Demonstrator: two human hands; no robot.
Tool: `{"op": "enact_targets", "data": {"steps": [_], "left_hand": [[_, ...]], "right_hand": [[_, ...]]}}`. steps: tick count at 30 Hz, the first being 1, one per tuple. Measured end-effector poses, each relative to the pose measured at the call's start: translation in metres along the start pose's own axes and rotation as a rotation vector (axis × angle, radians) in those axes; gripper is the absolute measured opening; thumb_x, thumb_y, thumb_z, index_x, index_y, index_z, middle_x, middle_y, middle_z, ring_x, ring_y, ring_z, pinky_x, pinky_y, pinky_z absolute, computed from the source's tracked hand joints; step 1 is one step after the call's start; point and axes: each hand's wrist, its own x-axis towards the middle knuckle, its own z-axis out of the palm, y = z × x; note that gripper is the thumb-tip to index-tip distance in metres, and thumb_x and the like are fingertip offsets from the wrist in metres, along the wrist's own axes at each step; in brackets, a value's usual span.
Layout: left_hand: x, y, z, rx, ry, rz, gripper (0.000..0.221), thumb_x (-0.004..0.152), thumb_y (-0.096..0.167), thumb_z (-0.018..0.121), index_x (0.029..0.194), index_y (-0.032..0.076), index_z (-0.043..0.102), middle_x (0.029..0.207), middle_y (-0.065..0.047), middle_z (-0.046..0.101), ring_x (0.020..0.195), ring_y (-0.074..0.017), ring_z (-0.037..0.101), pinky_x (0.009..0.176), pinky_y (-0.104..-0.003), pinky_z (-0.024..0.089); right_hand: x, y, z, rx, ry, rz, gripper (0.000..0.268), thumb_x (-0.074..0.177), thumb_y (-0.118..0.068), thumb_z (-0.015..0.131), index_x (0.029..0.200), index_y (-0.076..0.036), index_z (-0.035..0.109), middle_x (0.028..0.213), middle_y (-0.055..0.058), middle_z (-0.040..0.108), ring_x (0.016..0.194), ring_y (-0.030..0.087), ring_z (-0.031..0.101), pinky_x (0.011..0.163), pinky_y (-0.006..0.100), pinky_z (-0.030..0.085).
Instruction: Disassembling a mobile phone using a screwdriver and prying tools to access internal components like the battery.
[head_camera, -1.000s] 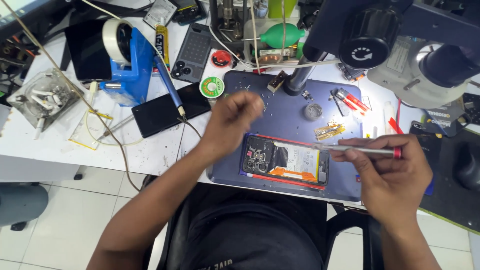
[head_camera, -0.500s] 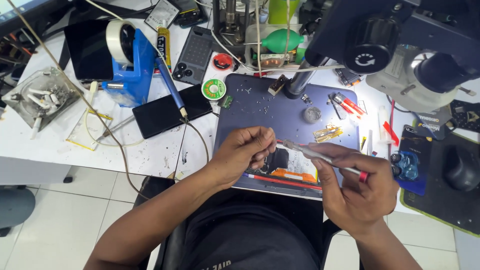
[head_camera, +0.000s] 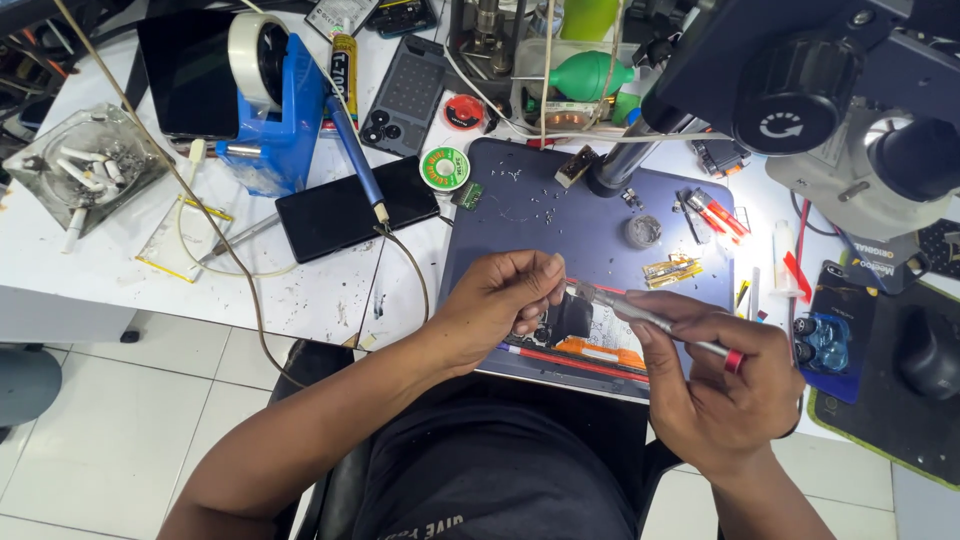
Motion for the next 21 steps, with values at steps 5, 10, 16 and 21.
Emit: {"op": "enact_targets", "data": {"steps": [5,10,16,21], "left_hand": [[0.001,-0.006,0.002,0.027,0.043,0.026,0.027,0.1,0.03,0.064,0.089,0.006,0.068,0.078,-0.001,0.059,0.056,-0.0047,0.041,0.048,-0.018,0.035],[0.001,-0.011,0.004,0.022,0.062,0.048,0.029,0.098,0.032,0.066,0.087,0.005,0.067,0.073,0.0,0.056,0.054,-0.0066,0.04,0.049,-0.021,0.038],[-0.004,-0.004,0.003,0.328,0.042,0.146,0.026,0.103,0.031,0.058,0.094,0.009,0.069,0.082,0.0,0.066,0.057,-0.006,0.047,0.051,-0.022,0.04],[-0.002,0.004,-0.017,1.353,0.051,0.73,0.028,0.106,0.026,0.05,0.129,0.015,0.063,0.124,-0.005,0.062,0.107,-0.0311,0.062,0.073,-0.048,0.055]], "right_hand": [[-0.008,0.017,-0.004,-0.131,0.028,-0.158,0.049,0.09,0.003,0.079,0.073,-0.002,0.033,0.079,0.017,0.061,0.076,0.04,0.079,0.053,0.028,0.051],[-0.009,0.019,-0.007,-0.248,0.041,-0.24,0.064,0.088,-0.002,0.085,0.049,-0.008,0.033,0.082,0.021,0.061,0.07,0.039,0.077,0.05,0.03,0.048],[0.008,-0.005,-0.011,-0.169,-0.125,0.055,0.028,0.097,-0.001,0.077,0.102,0.002,0.049,0.096,0.016,0.077,0.093,0.024,0.079,0.044,0.018,0.045],[0.036,-0.004,-0.011,-0.011,-0.498,0.488,0.017,0.097,-0.013,0.066,0.107,-0.005,0.054,0.108,0.001,0.078,0.1,0.013,0.078,0.095,0.029,0.063]]}}
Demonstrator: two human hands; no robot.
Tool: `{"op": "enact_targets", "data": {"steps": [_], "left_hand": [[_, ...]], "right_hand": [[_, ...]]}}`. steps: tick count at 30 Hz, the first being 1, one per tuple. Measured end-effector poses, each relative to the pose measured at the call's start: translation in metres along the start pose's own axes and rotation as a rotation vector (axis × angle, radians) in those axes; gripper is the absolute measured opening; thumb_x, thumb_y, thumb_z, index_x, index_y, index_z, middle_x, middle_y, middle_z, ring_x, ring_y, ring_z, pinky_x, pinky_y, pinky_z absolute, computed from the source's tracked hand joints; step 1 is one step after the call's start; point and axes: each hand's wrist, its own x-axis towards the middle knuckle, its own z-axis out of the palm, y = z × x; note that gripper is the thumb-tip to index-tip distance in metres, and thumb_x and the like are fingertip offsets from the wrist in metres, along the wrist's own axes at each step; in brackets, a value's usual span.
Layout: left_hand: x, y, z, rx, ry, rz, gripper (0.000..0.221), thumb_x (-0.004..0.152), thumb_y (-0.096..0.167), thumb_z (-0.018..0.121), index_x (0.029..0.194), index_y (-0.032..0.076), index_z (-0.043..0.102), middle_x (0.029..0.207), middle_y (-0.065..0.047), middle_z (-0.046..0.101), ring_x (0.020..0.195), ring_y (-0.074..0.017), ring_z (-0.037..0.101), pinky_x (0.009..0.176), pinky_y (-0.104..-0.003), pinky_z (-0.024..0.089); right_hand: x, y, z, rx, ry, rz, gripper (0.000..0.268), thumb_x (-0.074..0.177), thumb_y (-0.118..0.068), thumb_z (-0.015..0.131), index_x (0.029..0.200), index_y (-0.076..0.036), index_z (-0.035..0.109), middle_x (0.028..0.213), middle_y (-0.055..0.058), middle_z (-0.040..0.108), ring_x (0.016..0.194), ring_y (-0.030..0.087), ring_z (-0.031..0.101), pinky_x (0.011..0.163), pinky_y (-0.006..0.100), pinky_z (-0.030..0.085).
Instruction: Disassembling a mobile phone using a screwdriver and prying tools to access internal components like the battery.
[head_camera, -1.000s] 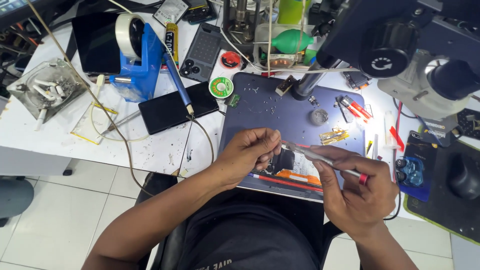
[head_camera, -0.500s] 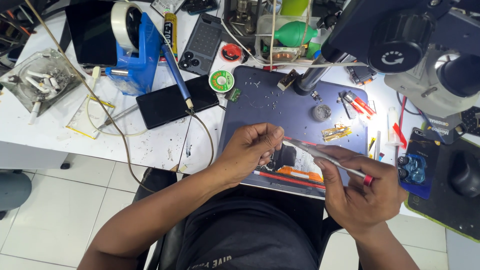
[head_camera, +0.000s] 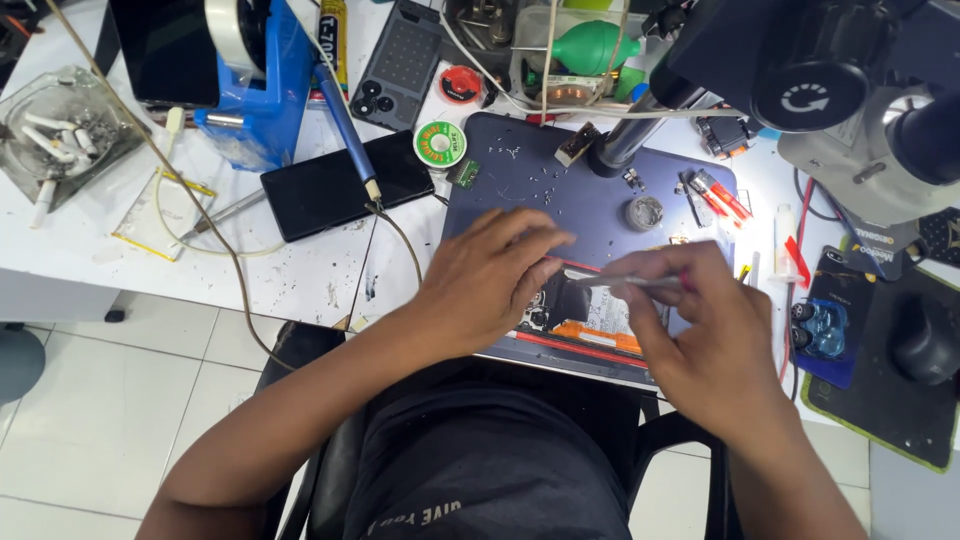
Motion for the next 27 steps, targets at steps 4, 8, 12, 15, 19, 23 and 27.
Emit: {"op": "enact_targets", "data": {"steps": [4,8,12,15,19,23,27], "left_hand": [[-0.007,-0.018,0.011,0.072,-0.089,0.039,0.013,0.098,0.025,0.066,0.101,0.017,0.076,0.11,0.002,0.064,0.094,-0.0252,0.053,0.061,-0.045,0.05],[-0.011,-0.022,0.021,0.182,-0.067,0.097,0.013,0.095,0.023,0.072,0.086,0.02,0.08,0.105,0.006,0.07,0.086,-0.0246,0.053,0.064,-0.042,0.048],[-0.011,-0.025,0.023,0.227,-0.106,0.089,0.017,0.094,0.021,0.068,0.083,0.026,0.081,0.104,0.011,0.068,0.085,-0.0237,0.051,0.064,-0.041,0.046],[-0.011,-0.027,0.025,0.218,-0.138,0.076,0.018,0.094,0.019,0.068,0.086,0.027,0.081,0.109,0.008,0.07,0.09,-0.0244,0.052,0.066,-0.04,0.048],[-0.011,-0.026,0.027,0.208,-0.115,0.077,0.019,0.093,0.017,0.066,0.077,0.023,0.076,0.107,0.008,0.07,0.09,-0.0244,0.051,0.063,-0.041,0.048],[-0.005,-0.025,0.011,0.174,-0.093,0.074,0.017,0.096,0.019,0.063,0.085,0.02,0.076,0.107,0.002,0.068,0.09,-0.0262,0.055,0.056,-0.044,0.049],[0.025,-0.044,-0.023,0.227,0.169,-0.151,0.011,0.093,0.027,0.064,0.089,0.025,0.074,0.092,0.004,0.071,0.089,-0.0272,0.066,0.054,-0.05,0.049]], "right_hand": [[0.015,0.01,0.005,-0.169,-0.136,-0.027,0.013,0.097,-0.018,0.064,0.105,-0.014,0.055,0.107,-0.006,0.081,0.097,0.019,0.081,0.093,0.03,0.053],[0.022,0.008,0.011,-0.167,-0.233,0.0,0.011,0.096,-0.016,0.062,0.106,-0.013,0.058,0.103,-0.006,0.08,0.098,0.023,0.08,0.096,0.034,0.056],[0.029,0.007,0.013,-0.156,-0.294,-0.076,0.011,0.096,-0.012,0.059,0.107,-0.011,0.059,0.1,-0.001,0.076,0.091,0.024,0.077,0.094,0.035,0.06],[0.029,0.026,0.02,-0.408,-0.222,-0.277,0.025,0.101,-0.029,0.07,0.101,-0.012,0.052,0.059,0.006,0.058,0.049,0.028,0.053,0.053,0.038,0.042],[0.037,0.015,0.018,-0.468,-0.088,-0.515,0.013,0.104,-0.018,0.065,0.105,-0.006,0.059,0.086,0.011,0.062,0.069,0.029,0.063,0.056,0.044,0.046],[0.04,0.019,0.015,-0.376,-0.19,-0.434,0.027,0.102,-0.017,0.058,0.126,-0.008,0.066,0.077,0.013,0.062,0.07,0.031,0.061,0.069,0.041,0.047],[0.038,0.019,0.012,-0.344,-0.249,-0.391,0.041,0.096,-0.008,0.048,0.136,-0.004,0.056,0.092,0.014,0.06,0.094,0.036,0.06,0.085,0.049,0.049]]}}
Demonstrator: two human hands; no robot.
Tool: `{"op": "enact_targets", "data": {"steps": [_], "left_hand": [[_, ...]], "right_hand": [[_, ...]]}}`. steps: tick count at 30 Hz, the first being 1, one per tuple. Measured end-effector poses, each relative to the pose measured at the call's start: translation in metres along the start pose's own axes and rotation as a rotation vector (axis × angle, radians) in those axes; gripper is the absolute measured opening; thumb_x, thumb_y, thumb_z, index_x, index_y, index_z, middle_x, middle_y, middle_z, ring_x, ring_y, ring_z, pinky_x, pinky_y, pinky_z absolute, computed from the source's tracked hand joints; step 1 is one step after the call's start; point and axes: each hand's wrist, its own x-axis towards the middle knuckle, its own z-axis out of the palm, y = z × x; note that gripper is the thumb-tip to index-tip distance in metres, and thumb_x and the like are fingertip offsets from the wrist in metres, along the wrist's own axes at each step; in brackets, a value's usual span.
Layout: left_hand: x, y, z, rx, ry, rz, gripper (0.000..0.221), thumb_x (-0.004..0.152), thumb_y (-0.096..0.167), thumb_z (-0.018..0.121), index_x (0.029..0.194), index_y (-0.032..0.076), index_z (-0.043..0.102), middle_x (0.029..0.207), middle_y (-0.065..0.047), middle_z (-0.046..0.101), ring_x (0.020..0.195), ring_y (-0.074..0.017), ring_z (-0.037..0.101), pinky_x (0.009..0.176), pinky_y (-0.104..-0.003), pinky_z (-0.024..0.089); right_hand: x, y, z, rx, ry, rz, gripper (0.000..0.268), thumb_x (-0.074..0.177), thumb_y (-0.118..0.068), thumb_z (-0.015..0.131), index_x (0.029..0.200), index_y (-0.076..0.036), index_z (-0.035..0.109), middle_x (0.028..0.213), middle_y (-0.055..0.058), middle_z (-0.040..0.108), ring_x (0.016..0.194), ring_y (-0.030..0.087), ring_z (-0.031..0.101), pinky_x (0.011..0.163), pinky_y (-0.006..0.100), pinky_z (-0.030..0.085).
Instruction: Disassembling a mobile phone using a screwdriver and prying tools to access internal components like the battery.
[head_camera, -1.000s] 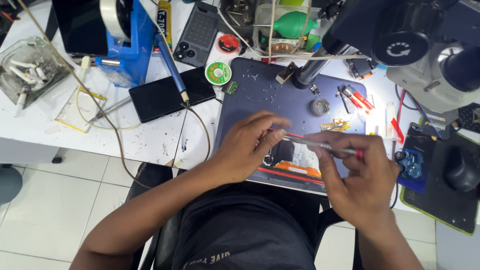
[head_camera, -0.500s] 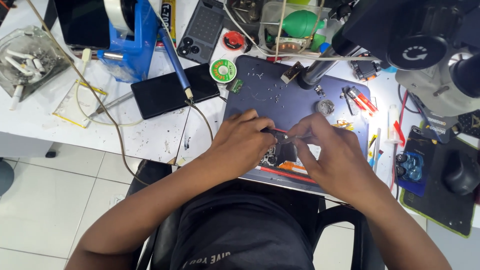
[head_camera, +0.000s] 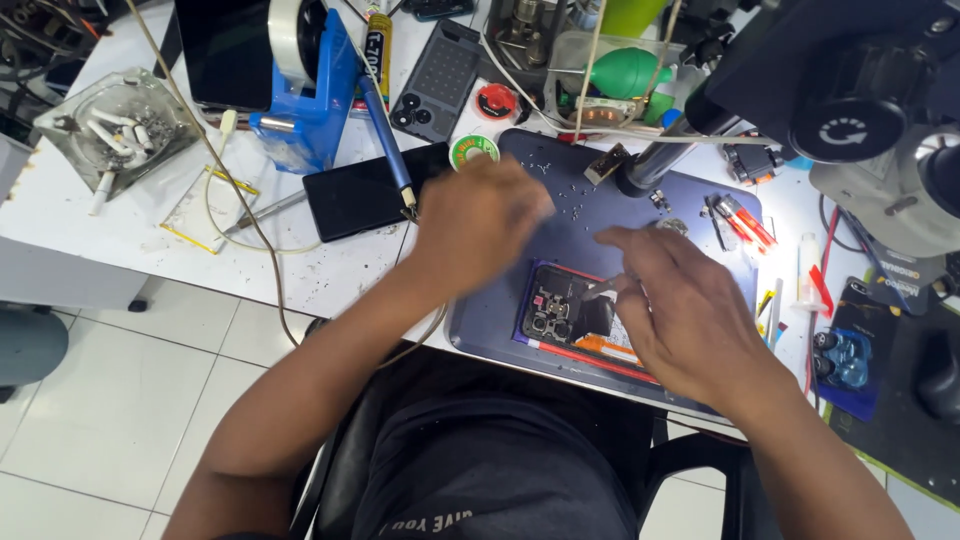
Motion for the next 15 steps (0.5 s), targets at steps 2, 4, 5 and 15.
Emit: {"op": "enact_targets", "data": {"steps": [2,4,5,15], "left_hand": [[0.018,-0.029,0.017,0.065,-0.009,-0.055,0.007,0.091,0.024,0.072,0.087,0.022,0.078,0.091,0.001,0.07,0.093,-0.0305,0.064,0.05,-0.049,0.051],[0.033,-0.046,0.03,0.144,-0.005,-0.116,0.003,0.088,0.02,0.081,0.085,0.019,0.081,0.09,-0.003,0.069,0.096,-0.0339,0.062,0.046,-0.049,0.053],[0.037,-0.048,0.037,0.15,-0.074,-0.189,0.008,0.087,0.026,0.082,0.083,0.02,0.081,0.092,-0.004,0.07,0.1,-0.0354,0.062,0.056,-0.05,0.054],[0.04,-0.065,0.098,0.302,0.058,-0.211,0.013,0.082,0.028,0.088,0.075,0.024,0.078,0.074,0.0,0.066,0.071,-0.0269,0.063,0.056,-0.041,0.05]], "right_hand": [[0.002,-0.001,0.0,0.002,-0.008,0.015,0.037,0.1,-0.014,0.05,0.136,-0.009,0.058,0.095,0.012,0.068,0.08,0.036,0.063,0.077,0.047,0.05],[0.004,0.002,0.004,0.006,-0.011,0.009,0.033,0.104,-0.02,0.051,0.135,-0.013,0.06,0.099,0.01,0.075,0.066,0.036,0.067,0.07,0.044,0.05],[0.003,0.006,0.009,-0.133,0.038,0.0,0.032,0.104,-0.025,0.056,0.133,-0.015,0.06,0.086,0.011,0.071,0.065,0.036,0.065,0.063,0.047,0.049],[0.006,0.001,0.009,-0.053,0.021,0.003,0.038,0.104,-0.023,0.054,0.138,-0.007,0.052,0.078,0.009,0.064,0.076,0.032,0.062,0.064,0.05,0.048]]}}
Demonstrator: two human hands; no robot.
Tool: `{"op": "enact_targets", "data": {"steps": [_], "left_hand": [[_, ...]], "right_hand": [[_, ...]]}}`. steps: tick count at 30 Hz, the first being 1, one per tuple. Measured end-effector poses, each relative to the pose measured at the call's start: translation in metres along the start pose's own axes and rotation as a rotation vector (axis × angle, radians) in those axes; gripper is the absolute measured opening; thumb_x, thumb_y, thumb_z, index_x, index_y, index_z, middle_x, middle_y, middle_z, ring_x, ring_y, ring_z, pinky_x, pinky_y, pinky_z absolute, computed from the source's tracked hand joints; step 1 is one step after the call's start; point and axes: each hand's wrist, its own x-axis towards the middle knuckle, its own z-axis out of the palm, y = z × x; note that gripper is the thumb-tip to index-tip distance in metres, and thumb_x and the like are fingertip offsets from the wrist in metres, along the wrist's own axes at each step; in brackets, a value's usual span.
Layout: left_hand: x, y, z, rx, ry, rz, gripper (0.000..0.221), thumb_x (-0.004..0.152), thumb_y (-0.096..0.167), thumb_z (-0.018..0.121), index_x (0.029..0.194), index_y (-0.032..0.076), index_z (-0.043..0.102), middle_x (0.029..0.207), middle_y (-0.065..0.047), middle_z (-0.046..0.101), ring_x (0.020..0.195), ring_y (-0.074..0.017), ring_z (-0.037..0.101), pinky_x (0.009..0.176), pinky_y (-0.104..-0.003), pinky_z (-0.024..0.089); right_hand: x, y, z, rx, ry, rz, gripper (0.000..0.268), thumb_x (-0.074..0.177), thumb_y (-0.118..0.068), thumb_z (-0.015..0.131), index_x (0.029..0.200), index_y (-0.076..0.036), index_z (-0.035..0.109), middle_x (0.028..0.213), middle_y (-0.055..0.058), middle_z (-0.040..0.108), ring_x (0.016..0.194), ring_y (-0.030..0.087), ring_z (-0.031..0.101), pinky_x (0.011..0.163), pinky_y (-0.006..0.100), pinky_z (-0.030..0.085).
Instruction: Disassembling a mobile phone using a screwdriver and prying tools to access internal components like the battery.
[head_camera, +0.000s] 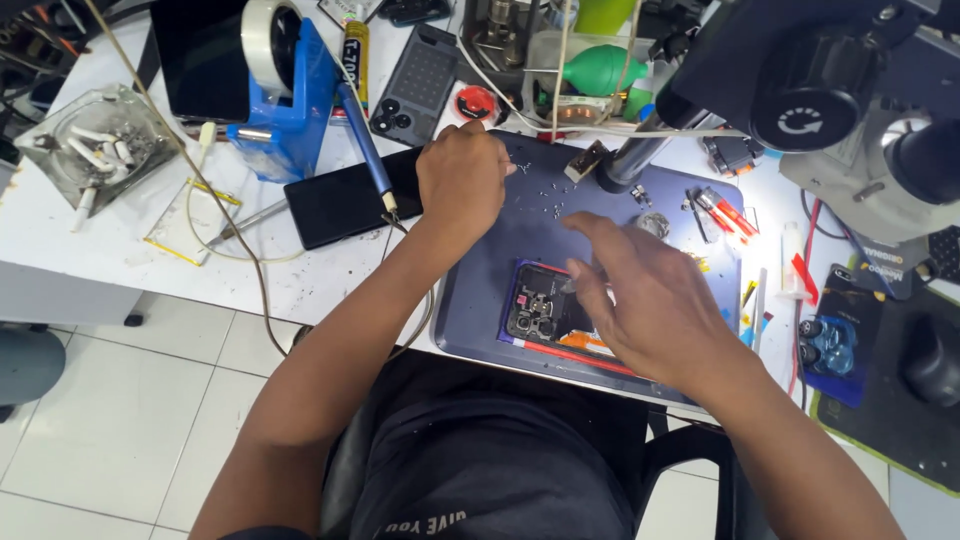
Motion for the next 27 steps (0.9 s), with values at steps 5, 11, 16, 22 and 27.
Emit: {"op": "enact_targets", "data": {"steps": [5,11,16,22,27], "left_hand": [[-0.009,0.006,-0.005,0.144,0.065,0.172,0.015,0.086,0.023,0.083,0.078,0.014,0.073,0.082,-0.004,0.061,0.075,-0.0305,0.062,0.066,-0.044,0.049],[-0.019,0.016,-0.035,0.257,0.09,0.265,0.018,0.1,0.024,0.065,0.087,0.011,0.063,0.086,-0.006,0.061,0.078,-0.0289,0.059,0.071,-0.043,0.043],[-0.03,0.011,-0.058,0.114,0.076,0.268,0.032,0.105,0.038,0.063,0.089,0.01,0.06,0.087,-0.006,0.06,0.081,-0.029,0.058,0.074,-0.045,0.044],[-0.056,0.042,-0.126,-0.748,-0.104,0.124,0.016,0.101,0.023,0.067,0.092,0.01,0.071,0.084,0.001,0.07,0.064,-0.0138,0.056,0.064,-0.032,0.045],[-0.08,0.067,-0.128,-1.279,-0.571,-0.146,0.027,0.101,0.029,0.061,0.092,0.007,0.074,0.084,0.0,0.072,0.081,-0.0059,0.063,0.074,-0.022,0.049]], "right_hand": [[-0.001,0.002,0.0,0.006,-0.064,0.096,0.031,0.104,-0.021,0.051,0.133,-0.013,0.054,0.059,0.01,0.056,0.057,0.038,0.056,0.057,0.049,0.043],[-0.021,0.006,-0.016,0.095,-0.005,0.27,0.027,0.103,-0.028,0.056,0.127,-0.017,0.057,0.089,0.002,0.078,0.067,0.03,0.068,0.074,0.041,0.049],[-0.05,0.013,-0.018,0.387,0.357,0.374,0.01,0.103,-0.008,0.068,0.104,0.001,0.063,0.075,0.009,0.069,0.06,0.013,0.065,0.062,0.023,0.055],[-0.073,0.009,-0.012,0.632,0.562,0.457,0.019,0.1,0.01,0.069,0.1,0.007,0.051,0.082,0.026,0.07,0.074,0.028,0.076,0.068,0.028,0.061],[-0.076,-0.024,-0.015,0.293,0.748,0.188,0.026,0.093,0.004,0.077,0.093,0.007,0.051,0.089,0.026,0.074,0.083,0.028,0.078,0.053,0.019,0.05]]}}
